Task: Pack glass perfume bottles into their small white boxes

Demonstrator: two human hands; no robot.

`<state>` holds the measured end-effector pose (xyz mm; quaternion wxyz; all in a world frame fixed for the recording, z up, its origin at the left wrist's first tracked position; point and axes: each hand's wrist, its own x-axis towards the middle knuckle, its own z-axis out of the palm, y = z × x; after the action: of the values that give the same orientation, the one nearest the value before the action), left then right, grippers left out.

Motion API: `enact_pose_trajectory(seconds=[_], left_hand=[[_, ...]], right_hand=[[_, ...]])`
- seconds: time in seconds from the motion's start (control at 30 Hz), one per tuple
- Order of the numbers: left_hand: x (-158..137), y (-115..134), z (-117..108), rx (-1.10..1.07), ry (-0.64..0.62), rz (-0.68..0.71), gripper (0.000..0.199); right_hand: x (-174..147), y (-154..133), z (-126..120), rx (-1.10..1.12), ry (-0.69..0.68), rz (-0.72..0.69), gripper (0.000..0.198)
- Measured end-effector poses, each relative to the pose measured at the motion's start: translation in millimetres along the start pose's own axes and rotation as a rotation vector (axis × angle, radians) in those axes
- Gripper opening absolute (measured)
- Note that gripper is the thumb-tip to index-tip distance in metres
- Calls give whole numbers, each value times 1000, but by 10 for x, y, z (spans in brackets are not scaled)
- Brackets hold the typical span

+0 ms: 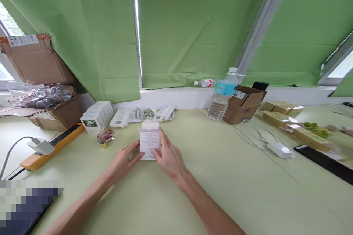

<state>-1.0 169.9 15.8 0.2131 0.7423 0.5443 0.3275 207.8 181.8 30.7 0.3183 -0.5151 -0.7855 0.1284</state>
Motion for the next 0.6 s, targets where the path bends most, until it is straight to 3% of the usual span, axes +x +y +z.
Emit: enact_pose_trajectory(seconds=[0.27,0.47,0.6], left_hand=[[16,-122,52,77,85,33,32],[105,-257,-177,162,493,25,27],[155,-441,-371,205,676,-75,43]], right_hand=[[18,91,58,-36,-61,-9,62],[13,125,65,-32,-54,-33,44],[20,127,57,-53,18,-45,37]])
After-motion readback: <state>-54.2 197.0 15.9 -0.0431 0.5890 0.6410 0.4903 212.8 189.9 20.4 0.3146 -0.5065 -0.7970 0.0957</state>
